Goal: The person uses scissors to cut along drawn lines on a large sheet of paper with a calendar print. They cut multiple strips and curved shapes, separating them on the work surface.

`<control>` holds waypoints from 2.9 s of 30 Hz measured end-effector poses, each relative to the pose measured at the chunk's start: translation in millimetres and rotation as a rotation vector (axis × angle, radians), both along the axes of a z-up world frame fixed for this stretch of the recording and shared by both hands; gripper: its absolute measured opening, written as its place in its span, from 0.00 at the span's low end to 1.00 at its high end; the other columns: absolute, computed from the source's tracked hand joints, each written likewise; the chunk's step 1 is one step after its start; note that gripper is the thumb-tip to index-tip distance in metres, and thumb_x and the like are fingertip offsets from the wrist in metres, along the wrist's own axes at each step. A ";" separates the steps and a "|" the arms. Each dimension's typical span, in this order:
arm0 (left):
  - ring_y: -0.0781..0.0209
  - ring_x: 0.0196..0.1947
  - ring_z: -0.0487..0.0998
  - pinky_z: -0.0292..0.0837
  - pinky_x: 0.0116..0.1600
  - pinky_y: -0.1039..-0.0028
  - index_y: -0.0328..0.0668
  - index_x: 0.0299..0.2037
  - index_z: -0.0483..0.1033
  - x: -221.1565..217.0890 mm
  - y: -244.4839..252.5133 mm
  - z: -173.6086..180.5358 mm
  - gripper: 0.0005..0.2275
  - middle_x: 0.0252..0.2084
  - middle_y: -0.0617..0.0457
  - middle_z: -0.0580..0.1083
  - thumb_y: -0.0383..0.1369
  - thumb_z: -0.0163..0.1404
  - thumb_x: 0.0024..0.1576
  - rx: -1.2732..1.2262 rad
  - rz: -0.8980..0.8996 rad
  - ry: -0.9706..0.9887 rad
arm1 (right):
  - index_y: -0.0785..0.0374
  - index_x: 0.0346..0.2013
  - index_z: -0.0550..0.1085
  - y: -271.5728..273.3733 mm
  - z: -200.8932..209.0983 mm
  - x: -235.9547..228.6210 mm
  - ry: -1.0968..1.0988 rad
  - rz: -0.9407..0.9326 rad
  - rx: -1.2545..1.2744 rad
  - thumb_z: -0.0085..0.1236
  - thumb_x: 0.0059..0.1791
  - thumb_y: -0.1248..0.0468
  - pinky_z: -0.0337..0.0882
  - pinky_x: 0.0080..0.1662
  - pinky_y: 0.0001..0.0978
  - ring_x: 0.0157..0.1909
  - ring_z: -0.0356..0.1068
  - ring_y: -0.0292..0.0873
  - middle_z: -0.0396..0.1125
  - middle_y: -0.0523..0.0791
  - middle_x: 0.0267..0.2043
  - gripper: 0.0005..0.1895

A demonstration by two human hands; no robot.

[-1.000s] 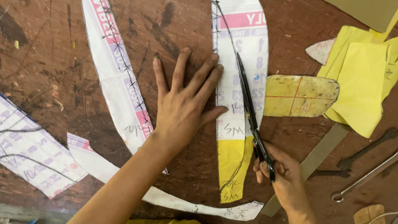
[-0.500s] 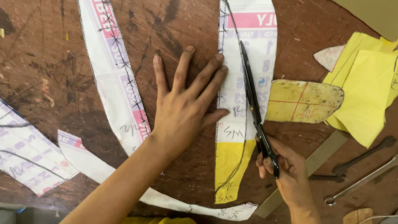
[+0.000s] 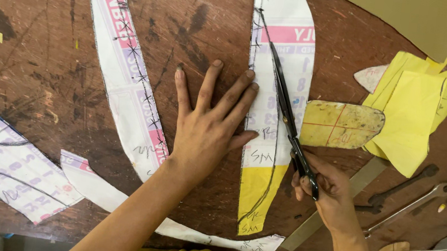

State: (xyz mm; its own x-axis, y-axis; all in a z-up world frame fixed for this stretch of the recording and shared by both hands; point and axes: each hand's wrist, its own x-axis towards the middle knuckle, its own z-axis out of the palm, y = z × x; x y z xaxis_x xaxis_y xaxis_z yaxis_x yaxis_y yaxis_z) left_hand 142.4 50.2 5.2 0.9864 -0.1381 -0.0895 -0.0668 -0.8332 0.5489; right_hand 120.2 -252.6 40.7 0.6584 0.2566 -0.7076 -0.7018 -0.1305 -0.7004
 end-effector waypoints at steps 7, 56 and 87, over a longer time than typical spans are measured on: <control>0.42 0.77 0.47 0.29 0.71 0.24 0.51 0.70 0.67 0.1 -0.6 -3.2 0.34 0.75 0.59 0.59 0.54 0.56 0.54 -0.002 -0.002 0.014 | 0.72 0.65 0.69 -4.8 1.2 15.1 0.022 0.040 -0.067 0.57 0.51 0.68 0.67 0.32 0.29 0.30 0.67 0.37 0.71 0.49 0.35 0.27; 0.42 0.77 0.46 0.32 0.70 0.23 0.53 0.70 0.66 -0.7 -0.5 -7.8 0.33 0.76 0.59 0.58 0.55 0.53 0.57 0.028 -0.026 0.033 | 0.68 0.63 0.73 -29.5 14.8 148.3 -0.041 0.496 -0.242 0.57 0.46 0.74 0.71 0.33 0.30 0.29 0.68 0.36 0.71 0.44 0.29 0.28; 0.38 0.76 0.44 0.31 0.70 0.25 0.55 0.68 0.65 -143.4 -42.2 41.7 0.27 0.75 0.42 0.53 0.49 0.51 0.58 0.022 -0.168 -0.015 | 0.66 0.62 0.71 -11.0 10.0 -129.0 -0.922 0.139 -1.081 0.62 0.52 0.68 0.72 0.51 0.49 0.51 0.72 0.55 0.71 0.54 0.51 0.23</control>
